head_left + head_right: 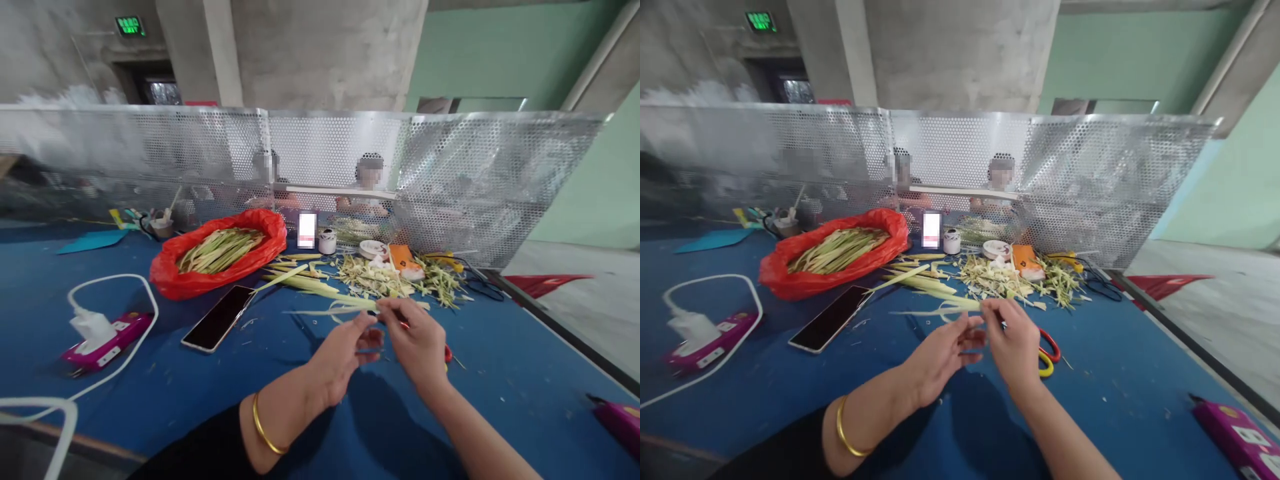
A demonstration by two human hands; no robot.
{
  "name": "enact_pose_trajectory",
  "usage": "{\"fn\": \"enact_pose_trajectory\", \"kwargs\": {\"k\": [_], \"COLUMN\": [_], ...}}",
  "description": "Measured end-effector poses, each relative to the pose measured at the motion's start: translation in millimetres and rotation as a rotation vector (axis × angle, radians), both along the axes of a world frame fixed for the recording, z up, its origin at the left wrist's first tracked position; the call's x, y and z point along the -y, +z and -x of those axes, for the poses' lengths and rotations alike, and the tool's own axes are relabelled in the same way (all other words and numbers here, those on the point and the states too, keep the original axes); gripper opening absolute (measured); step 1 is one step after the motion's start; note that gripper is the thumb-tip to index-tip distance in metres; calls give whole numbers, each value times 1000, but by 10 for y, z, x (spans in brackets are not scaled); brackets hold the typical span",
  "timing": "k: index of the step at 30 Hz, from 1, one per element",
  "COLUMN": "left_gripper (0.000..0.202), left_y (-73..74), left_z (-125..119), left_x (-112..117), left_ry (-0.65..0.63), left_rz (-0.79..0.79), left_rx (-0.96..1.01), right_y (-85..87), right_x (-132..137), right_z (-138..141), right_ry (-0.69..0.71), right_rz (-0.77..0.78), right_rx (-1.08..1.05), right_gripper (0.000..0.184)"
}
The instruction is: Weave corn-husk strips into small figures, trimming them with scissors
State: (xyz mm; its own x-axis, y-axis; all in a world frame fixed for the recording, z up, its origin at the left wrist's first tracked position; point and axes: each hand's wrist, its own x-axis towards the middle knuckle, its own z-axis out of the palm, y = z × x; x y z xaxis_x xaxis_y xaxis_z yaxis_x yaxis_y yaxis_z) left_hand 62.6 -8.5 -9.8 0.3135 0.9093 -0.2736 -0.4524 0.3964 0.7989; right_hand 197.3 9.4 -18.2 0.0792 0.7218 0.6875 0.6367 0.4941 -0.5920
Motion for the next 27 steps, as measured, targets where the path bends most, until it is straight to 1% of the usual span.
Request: {"fn": "enact_pose_trajectory", "kwargs": {"k": [2,4,7,9,13,17,21,23,27], "left_gripper": [30,27,29,28,27,26,26,25,26], "left_y": [-24,-27,-12,1,32,70,113,133,160], "left_z": [-17,27,131,190,273,357,455,495,534], "left_x": [-86,-163,-238,-270,-343,-439,-509,-524,-526], "left_ry": [88,160,292,354,400,454,491,490,446], "left_rz": [25,79,177,204,193,184,171,154,113], "left_rx": [124,226,348,394,440,458,456,458,456], "right_y": [-61,-124,-201,-231,-254,-260,-237,-218,-205], "right_x": [58,97,128,144,190,239,276,292,322], "right_z": [103,181,250,270,265,247,269,294,345], "right_ry": [69,129,155,163,210,219,247,259,278], "right_rz": [-49,-87,-152,-203,-254,-249,-250,-257,-282], "right_rx": [98,183,303,364,420,448,430,421,411], "right_gripper": [17,17,18,19,18,18,17,17,18]}}
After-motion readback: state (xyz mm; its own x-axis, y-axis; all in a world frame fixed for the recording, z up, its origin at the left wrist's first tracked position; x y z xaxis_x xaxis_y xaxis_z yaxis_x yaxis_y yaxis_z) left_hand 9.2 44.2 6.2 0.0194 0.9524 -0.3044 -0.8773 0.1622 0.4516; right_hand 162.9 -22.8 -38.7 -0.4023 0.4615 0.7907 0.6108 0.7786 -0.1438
